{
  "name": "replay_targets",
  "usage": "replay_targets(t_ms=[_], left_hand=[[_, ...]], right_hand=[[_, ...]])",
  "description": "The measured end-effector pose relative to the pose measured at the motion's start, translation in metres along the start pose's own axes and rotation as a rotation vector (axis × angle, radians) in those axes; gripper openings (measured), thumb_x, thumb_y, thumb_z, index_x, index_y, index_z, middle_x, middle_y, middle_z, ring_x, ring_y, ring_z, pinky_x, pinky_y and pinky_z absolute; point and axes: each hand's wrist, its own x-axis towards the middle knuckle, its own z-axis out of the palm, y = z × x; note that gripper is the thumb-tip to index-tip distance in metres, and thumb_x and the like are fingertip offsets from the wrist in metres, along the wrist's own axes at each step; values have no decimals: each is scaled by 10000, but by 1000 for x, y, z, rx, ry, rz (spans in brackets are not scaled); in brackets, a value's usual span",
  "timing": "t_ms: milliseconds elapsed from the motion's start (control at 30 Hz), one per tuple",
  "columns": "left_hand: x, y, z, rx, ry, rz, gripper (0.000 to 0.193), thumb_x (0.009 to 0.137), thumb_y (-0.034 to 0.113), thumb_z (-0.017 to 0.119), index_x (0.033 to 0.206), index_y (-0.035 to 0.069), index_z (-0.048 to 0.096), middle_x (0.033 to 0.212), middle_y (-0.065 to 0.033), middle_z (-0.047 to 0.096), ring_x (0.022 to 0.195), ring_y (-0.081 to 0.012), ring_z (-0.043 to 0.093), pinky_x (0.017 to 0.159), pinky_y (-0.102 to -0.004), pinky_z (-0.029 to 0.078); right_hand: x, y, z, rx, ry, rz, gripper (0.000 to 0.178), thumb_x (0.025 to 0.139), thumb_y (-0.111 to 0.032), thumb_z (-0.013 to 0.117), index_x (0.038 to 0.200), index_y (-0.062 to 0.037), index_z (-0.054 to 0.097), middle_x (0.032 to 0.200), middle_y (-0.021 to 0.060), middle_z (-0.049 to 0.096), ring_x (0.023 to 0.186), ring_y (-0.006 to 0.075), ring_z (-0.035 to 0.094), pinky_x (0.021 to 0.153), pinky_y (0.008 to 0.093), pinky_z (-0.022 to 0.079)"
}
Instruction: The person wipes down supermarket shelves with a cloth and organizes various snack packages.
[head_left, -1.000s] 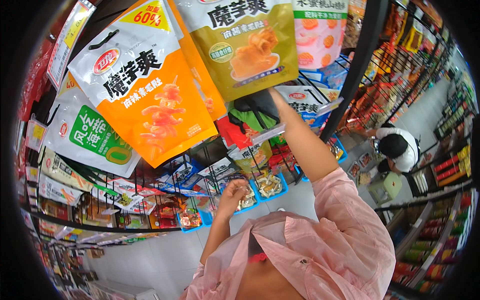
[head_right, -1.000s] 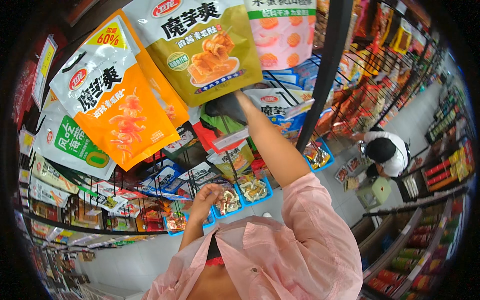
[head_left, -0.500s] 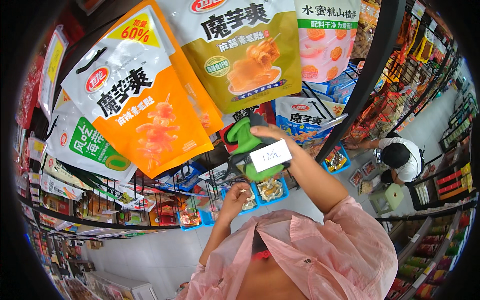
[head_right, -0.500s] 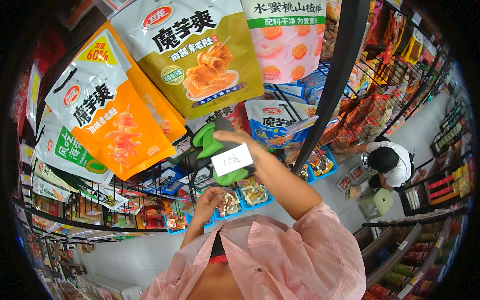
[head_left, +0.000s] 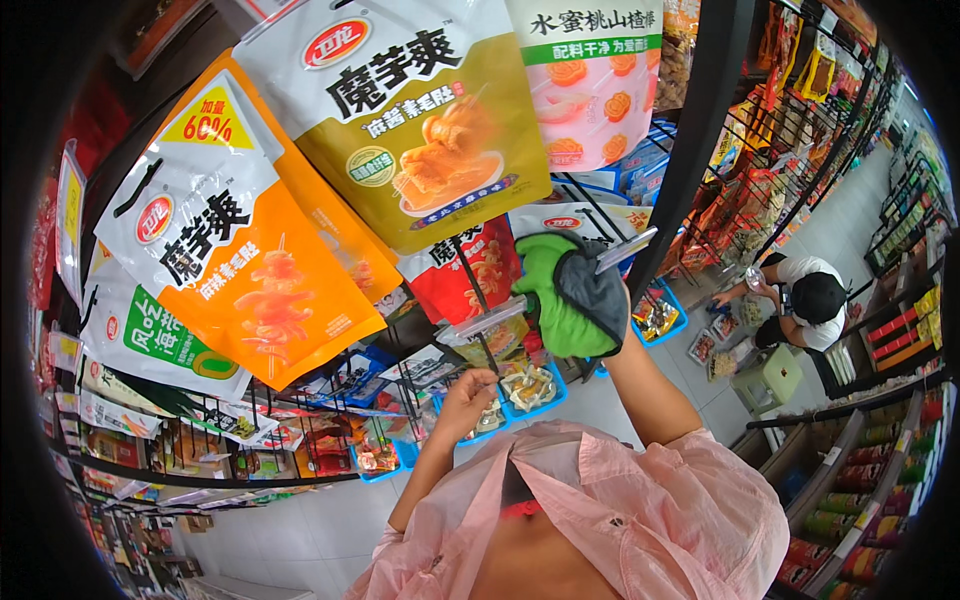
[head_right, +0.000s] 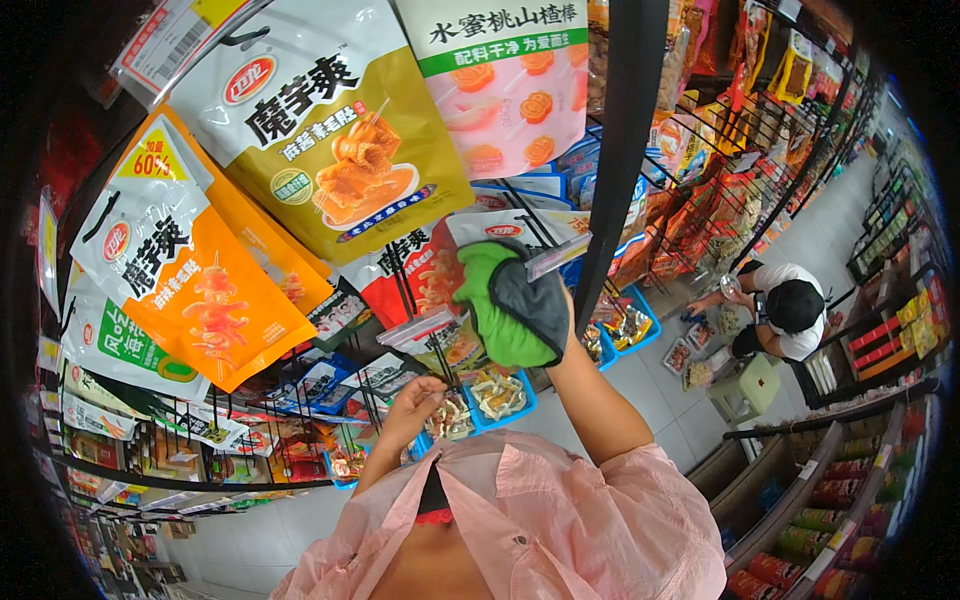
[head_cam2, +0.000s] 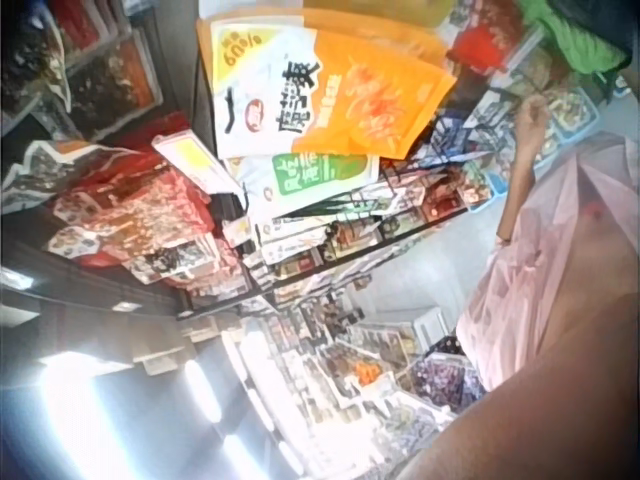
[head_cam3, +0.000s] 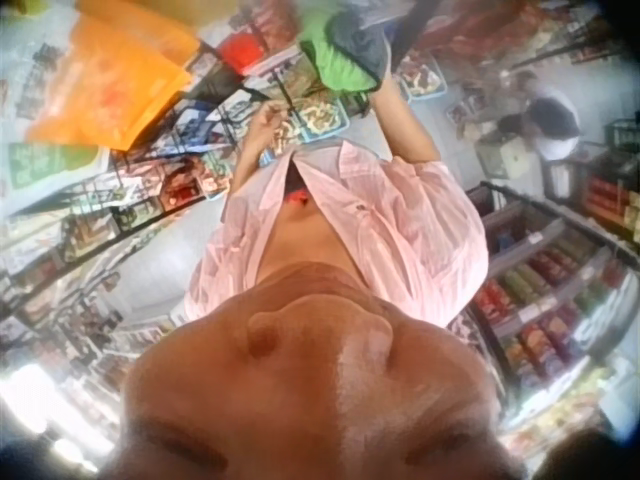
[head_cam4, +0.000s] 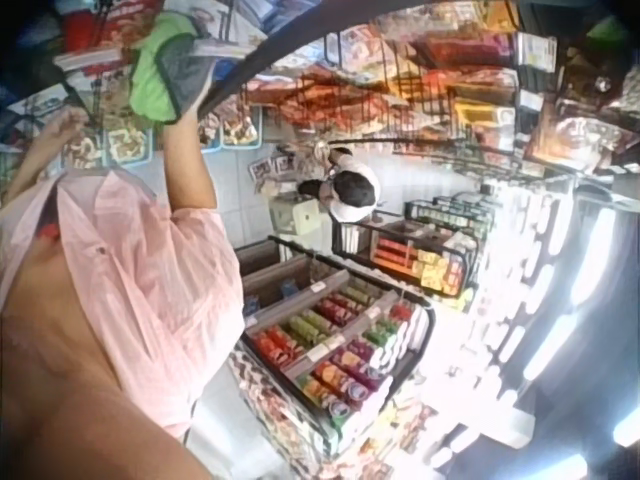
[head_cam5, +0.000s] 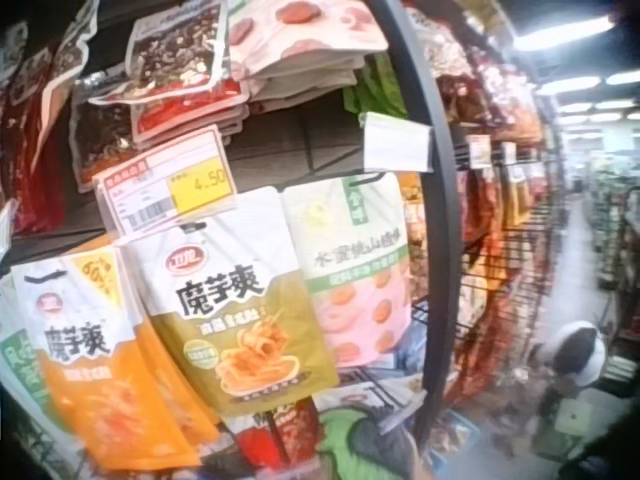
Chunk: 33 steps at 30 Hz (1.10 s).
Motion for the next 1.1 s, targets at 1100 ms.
replay_targets(t_ms=[1100], left_hand=[[-19,22,24,161,81,-72,172,892,75,547,1055,55,495,886,-36,604,772,-96,563,648,-227,451]], right_hand=[[176,-51,-20,-70,-152,-273,309,924,-230,466,1142,-18,517,1049,112,594,939,240,588,844,345,483]])
